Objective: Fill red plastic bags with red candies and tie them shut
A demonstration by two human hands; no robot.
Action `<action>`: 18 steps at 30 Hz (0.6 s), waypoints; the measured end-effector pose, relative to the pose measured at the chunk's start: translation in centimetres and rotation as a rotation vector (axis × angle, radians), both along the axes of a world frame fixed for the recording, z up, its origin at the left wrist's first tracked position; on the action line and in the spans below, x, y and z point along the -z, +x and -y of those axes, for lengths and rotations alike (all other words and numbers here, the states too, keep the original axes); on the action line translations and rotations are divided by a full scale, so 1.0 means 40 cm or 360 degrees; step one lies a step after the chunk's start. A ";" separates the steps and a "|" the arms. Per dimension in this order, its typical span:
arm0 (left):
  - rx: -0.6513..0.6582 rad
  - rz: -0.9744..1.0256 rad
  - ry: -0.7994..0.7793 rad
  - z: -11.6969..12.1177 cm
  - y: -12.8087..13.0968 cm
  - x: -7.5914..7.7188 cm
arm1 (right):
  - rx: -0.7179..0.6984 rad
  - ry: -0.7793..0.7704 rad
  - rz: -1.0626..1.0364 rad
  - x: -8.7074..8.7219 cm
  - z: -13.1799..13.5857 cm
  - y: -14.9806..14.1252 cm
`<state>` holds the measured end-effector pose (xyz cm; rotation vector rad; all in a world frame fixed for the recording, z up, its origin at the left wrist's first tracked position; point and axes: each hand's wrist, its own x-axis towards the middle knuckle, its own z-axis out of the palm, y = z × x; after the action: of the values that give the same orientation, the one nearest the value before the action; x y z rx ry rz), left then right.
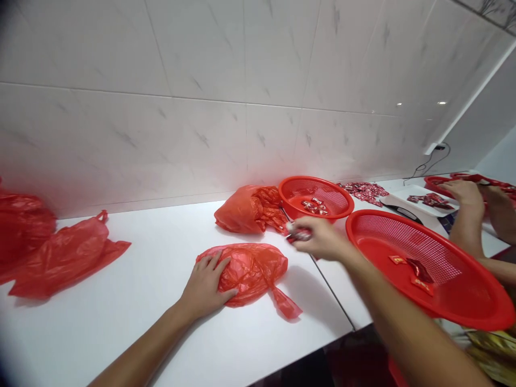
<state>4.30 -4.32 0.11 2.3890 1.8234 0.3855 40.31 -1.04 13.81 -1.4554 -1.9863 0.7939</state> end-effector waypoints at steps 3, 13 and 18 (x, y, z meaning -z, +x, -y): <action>0.0039 0.0047 0.0043 0.008 0.001 0.006 | -0.0343 0.0273 0.0061 0.106 0.029 -0.283; -0.0099 0.0107 0.0168 0.011 -0.029 0.019 | -0.0320 -0.0015 0.0496 0.204 0.014 -0.471; -0.0050 0.0157 0.0111 0.000 -0.044 0.026 | -0.0396 0.0078 0.0219 0.026 0.056 -0.279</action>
<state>2.55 -4.34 -0.93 2.3427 1.8356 0.5683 29.14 -3.28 12.77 -1.2804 -2.3067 0.7585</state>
